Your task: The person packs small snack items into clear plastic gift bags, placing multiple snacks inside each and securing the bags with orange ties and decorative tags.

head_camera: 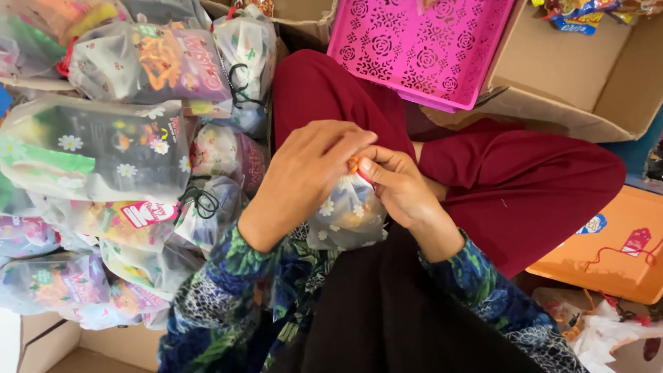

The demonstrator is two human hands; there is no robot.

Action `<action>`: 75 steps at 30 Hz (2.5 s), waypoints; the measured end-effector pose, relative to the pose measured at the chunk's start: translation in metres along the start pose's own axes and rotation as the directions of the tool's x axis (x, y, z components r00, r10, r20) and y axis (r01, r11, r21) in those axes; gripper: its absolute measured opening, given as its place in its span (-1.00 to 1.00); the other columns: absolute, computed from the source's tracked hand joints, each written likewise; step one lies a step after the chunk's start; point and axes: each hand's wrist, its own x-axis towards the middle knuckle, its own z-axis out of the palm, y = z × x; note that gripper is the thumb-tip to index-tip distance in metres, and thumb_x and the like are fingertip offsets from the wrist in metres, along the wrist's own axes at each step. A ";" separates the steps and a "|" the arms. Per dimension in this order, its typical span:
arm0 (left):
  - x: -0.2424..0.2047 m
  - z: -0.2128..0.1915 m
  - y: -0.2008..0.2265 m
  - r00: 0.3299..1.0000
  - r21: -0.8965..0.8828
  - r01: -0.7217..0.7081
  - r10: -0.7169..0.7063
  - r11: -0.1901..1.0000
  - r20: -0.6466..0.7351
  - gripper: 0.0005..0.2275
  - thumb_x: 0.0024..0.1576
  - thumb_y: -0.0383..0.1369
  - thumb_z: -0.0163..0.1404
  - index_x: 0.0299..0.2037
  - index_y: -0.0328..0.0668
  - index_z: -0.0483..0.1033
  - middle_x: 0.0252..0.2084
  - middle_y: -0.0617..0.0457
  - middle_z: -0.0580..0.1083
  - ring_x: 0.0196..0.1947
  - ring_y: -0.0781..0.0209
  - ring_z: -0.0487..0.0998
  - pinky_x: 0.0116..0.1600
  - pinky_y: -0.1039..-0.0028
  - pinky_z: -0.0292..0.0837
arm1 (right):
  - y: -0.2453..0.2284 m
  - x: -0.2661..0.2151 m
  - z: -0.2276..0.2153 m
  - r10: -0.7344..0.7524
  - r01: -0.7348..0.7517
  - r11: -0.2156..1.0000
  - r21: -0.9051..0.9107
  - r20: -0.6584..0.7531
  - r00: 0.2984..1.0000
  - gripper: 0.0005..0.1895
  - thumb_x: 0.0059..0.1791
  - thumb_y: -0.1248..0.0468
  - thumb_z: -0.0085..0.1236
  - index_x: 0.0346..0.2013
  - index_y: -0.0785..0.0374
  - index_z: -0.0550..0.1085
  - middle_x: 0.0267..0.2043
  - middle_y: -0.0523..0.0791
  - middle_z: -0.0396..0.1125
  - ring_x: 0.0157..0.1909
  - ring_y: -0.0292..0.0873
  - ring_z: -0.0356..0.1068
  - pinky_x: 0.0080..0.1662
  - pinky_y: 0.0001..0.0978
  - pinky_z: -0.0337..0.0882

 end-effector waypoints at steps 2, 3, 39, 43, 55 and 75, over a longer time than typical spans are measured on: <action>0.006 -0.008 -0.004 0.998 -0.072 -0.063 0.064 0.995 0.012 -0.88 0.28 -0.45 -0.02 -0.05 -0.07 0.53 -0.04 0.04 0.48 0.03 -0.01 0.53 0.08 0.28 0.46 | 0.001 0.000 -0.002 0.034 -0.033 0.998 0.046 -0.018 0.999 -0.77 0.04 0.30 0.16 -0.18 0.48 0.50 -0.26 0.02 0.43 -0.21 -0.18 0.49 -0.22 -0.42 0.51; 0.010 -0.012 -0.005 0.991 -0.145 -0.127 0.131 0.981 0.021 -0.92 0.26 -0.48 0.01 -0.14 -0.09 0.55 -0.02 0.03 0.49 0.10 -0.05 0.52 0.13 0.24 0.45 | 0.002 0.000 -0.004 0.066 -0.062 0.994 0.095 -0.037 0.997 -0.76 0.02 0.31 0.17 -0.16 0.48 0.51 -0.25 0.03 0.46 -0.22 -0.15 0.53 -0.22 -0.37 0.55; 0.019 -0.078 0.025 0.963 -0.797 0.104 -0.261 0.595 -0.069 -0.76 0.20 -0.44 -0.05 0.07 -0.22 0.47 0.15 0.08 0.44 0.43 -0.01 0.33 0.61 0.11 0.23 | -0.092 -0.004 0.069 -0.207 0.504 0.649 -0.570 0.506 0.838 -0.87 -0.16 0.57 0.18 -0.37 0.36 0.46 -0.36 -0.13 0.40 -0.42 -0.24 0.33 -0.30 -0.47 0.33; 0.019 -0.069 -0.005 0.973 -0.775 0.132 -0.232 0.619 -0.020 -0.67 0.19 -0.45 0.04 0.16 -0.34 0.39 0.13 -0.07 0.47 0.15 0.08 0.54 0.37 0.33 0.42 | -0.098 -0.007 0.073 -0.294 0.563 0.370 -0.739 0.482 0.826 -0.93 -0.04 0.49 0.24 -0.27 0.38 0.54 -0.43 -0.16 0.43 -0.48 -0.28 0.27 -0.33 -0.46 0.29; -0.063 -0.009 0.019 0.859 -0.747 0.407 -0.499 0.525 0.117 -0.70 0.19 -0.16 -0.08 -0.14 -0.23 0.56 -0.40 0.07 0.52 -0.52 0.24 0.41 -0.35 0.45 0.36 | -0.076 0.024 0.069 -0.262 0.323 0.757 -0.568 0.190 0.946 -0.93 0.27 0.28 -0.12 -0.04 0.20 0.32 -0.44 -0.22 0.25 -0.55 -0.45 0.11 -0.47 -0.70 0.14; -0.493 -0.115 -0.299 0.036 0.153 0.955 -0.409 -0.256 -0.912 -0.38 0.44 0.04 0.07 0.49 -0.09 0.02 0.48 -0.32 0.01 0.40 -0.35 0.35 0.42 0.08 0.38 | -0.098 0.055 -0.194 -0.321 0.175 0.612 -0.772 -0.040 0.946 -0.79 0.39 0.25 -0.06 0.34 0.05 0.35 0.07 -0.21 0.35 -0.09 -0.40 0.36 0.05 -0.66 0.48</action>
